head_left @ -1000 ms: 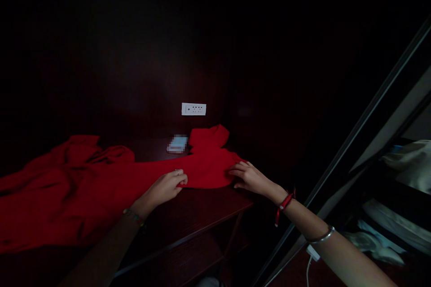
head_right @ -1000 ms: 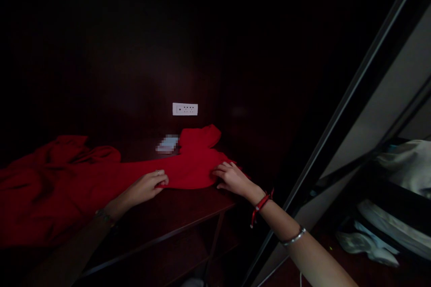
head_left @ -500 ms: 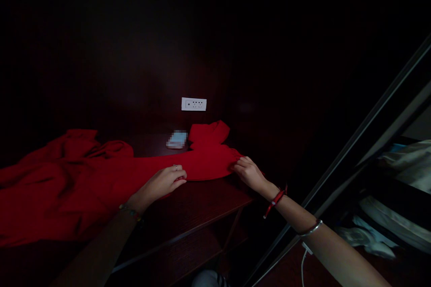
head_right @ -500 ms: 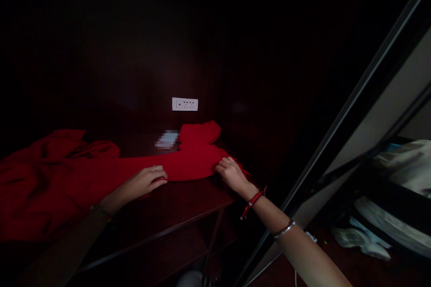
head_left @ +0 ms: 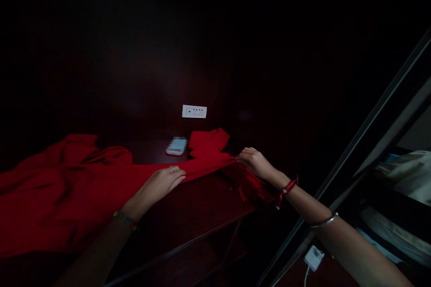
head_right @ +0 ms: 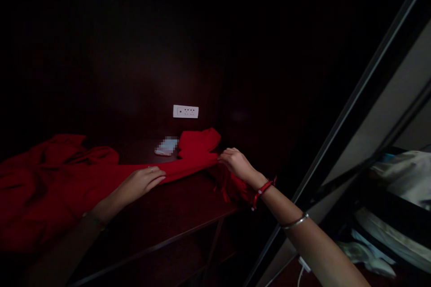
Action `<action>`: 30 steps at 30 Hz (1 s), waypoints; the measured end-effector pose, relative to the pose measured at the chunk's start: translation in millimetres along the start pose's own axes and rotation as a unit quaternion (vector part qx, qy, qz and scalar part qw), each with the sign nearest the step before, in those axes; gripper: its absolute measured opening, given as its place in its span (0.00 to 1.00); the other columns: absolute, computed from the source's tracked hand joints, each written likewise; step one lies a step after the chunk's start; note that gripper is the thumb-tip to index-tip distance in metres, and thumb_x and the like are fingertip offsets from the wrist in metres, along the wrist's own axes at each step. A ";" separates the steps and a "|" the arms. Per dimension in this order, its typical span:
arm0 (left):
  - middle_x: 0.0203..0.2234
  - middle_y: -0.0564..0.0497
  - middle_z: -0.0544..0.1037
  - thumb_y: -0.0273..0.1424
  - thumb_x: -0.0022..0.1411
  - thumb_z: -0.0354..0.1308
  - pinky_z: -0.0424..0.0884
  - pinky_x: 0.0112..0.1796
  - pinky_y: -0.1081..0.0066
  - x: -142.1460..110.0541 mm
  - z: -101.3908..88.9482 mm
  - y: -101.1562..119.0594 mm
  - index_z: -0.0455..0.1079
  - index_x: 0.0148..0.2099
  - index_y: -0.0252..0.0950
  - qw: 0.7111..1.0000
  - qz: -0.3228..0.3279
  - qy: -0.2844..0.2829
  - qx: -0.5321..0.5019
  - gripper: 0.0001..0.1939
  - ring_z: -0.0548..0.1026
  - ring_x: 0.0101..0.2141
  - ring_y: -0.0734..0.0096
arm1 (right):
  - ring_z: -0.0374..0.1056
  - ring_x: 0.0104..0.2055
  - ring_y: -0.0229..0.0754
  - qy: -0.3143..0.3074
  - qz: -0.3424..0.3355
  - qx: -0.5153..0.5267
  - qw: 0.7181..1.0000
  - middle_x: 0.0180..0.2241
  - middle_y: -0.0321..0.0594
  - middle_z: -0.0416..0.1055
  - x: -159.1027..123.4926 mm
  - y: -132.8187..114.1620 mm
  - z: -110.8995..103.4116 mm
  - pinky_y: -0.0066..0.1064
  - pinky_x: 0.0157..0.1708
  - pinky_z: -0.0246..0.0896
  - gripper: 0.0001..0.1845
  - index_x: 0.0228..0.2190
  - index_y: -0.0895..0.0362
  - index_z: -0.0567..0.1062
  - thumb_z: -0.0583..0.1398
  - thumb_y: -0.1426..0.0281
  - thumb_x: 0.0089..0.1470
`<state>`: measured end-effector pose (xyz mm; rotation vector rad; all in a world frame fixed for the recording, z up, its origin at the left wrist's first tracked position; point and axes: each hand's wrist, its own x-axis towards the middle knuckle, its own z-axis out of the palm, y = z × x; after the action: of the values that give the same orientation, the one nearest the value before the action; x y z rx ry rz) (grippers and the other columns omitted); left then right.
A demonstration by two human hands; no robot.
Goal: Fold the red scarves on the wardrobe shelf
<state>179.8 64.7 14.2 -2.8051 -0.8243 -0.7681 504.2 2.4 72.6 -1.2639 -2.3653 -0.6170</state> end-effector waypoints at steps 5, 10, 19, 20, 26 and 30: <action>0.37 0.50 0.72 0.33 0.64 0.40 0.64 0.39 0.71 28.8 -47.0 -8.7 0.63 0.45 0.37 0.997 -0.034 0.048 -0.054 0.13 0.70 0.37 0.70 | 0.64 0.33 0.39 0.037 0.042 0.032 0.998 0.29 0.41 0.70 47.0 4.9 -32.1 0.29 0.35 0.56 0.09 0.30 0.58 0.71 0.51 0.74 0.54; 0.34 0.53 0.70 0.26 0.62 0.39 0.62 0.39 0.71 37.7 -101.1 -1.1 0.64 0.37 0.37 0.995 0.007 0.059 -0.078 0.13 0.69 0.35 0.73 | 0.65 0.31 0.37 0.015 0.108 0.114 0.987 0.29 0.38 0.71 84.6 8.1 -61.7 0.27 0.32 0.57 0.06 0.30 0.58 0.71 0.53 0.73 0.50; 0.33 0.52 0.72 0.34 0.52 0.55 0.63 0.36 0.70 15.2 -79.6 23.7 0.64 0.41 0.37 0.986 -0.097 0.046 -0.130 0.13 0.69 0.33 0.69 | 0.63 0.30 0.36 -0.040 0.132 0.197 0.971 0.28 0.38 0.69 77.1 11.0 -64.6 0.27 0.31 0.58 0.08 0.29 0.60 0.70 0.53 0.70 0.49; 0.31 0.53 0.72 0.34 0.52 0.55 0.64 0.34 0.71 15.0 -76.4 23.0 0.63 0.44 0.38 0.984 -0.108 0.042 -0.138 0.15 0.70 0.31 0.70 | 0.63 0.30 0.37 -0.045 0.134 0.197 0.970 0.28 0.39 0.69 73.8 12.4 -63.2 0.28 0.31 0.58 0.08 0.29 0.60 0.70 0.53 0.70 0.49; 0.25 0.55 0.72 0.36 0.56 0.50 0.61 0.30 0.75 16.0 -81.1 21.3 0.67 0.35 0.36 0.981 -0.126 0.008 -0.147 0.10 0.69 0.27 0.73 | 0.65 0.32 0.38 -0.040 0.124 0.191 0.973 0.29 0.38 0.71 55.3 21.1 -52.6 0.29 0.34 0.58 0.09 0.28 0.59 0.71 0.54 0.68 0.48; 0.25 0.54 0.72 0.36 0.58 0.46 0.59 0.31 0.75 16.2 -87.3 21.7 0.68 0.33 0.35 0.982 -0.122 -0.035 -0.140 0.13 0.68 0.28 0.73 | 0.66 0.33 0.39 -0.036 0.116 0.172 0.978 0.30 0.38 0.72 49.0 20.0 -47.3 0.28 0.35 0.58 0.08 0.28 0.58 0.72 0.54 0.69 0.48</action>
<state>164.9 32.4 98.4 -3.0274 -1.1761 -0.8874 501.7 19.6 141.4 -1.3871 -2.2104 -0.0839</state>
